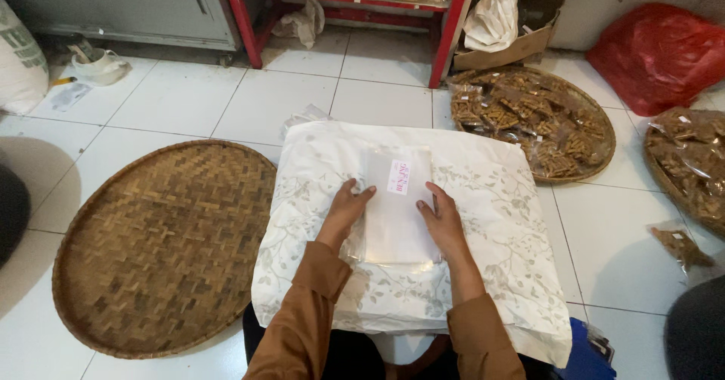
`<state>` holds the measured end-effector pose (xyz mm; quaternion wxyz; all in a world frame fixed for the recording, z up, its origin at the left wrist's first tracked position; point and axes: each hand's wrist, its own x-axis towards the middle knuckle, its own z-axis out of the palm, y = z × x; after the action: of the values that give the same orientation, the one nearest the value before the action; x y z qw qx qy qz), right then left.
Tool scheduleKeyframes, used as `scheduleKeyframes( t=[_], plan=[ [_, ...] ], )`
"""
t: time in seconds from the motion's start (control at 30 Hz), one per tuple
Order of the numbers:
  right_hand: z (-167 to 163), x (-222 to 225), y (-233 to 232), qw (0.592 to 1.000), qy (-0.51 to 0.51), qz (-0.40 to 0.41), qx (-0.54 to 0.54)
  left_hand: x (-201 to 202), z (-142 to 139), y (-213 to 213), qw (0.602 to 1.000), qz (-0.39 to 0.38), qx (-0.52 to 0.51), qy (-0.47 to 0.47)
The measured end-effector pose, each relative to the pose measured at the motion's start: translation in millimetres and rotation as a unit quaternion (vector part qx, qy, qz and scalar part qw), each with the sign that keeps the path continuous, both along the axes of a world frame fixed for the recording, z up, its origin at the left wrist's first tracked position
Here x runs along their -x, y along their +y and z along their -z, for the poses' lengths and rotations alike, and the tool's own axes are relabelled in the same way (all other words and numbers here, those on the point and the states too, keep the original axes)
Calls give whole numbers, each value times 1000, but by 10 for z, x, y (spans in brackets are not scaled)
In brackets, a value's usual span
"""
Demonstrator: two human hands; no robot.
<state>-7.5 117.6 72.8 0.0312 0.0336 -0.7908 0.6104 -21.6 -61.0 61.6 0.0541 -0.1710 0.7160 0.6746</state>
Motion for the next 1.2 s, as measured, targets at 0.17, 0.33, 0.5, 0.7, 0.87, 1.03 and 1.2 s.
scheduleKeyframes(
  t=[0.17, 0.33, 0.5, 0.7, 0.87, 1.03, 1.2],
  plan=[
    [26, -41, 33, 993, -41, -4, 113, -62, 17, 153, 996, 75, -14, 42],
    [32, -44, 92, 978, -79, 12, 191, -166, -23, 236, 993, 68, -97, 20],
    [-17, -48, 133, 949, -140, 18, 283, -299, 57, 258, 977, 23, -210, 19],
    [-133, -51, 225, 922, -234, -77, 298, -402, 110, 302, 942, 8, -313, 121],
    [-103, -91, 329, 934, -242, -94, 245, -566, 162, 301, 933, -12, -324, 157],
    [38, -151, 537, 941, -234, -167, 182, -801, 335, 448, 920, -55, -354, 157],
    [51, -116, 657, 955, -160, -244, 61, -1056, 551, 550, 896, -54, -415, 149]
  ],
)
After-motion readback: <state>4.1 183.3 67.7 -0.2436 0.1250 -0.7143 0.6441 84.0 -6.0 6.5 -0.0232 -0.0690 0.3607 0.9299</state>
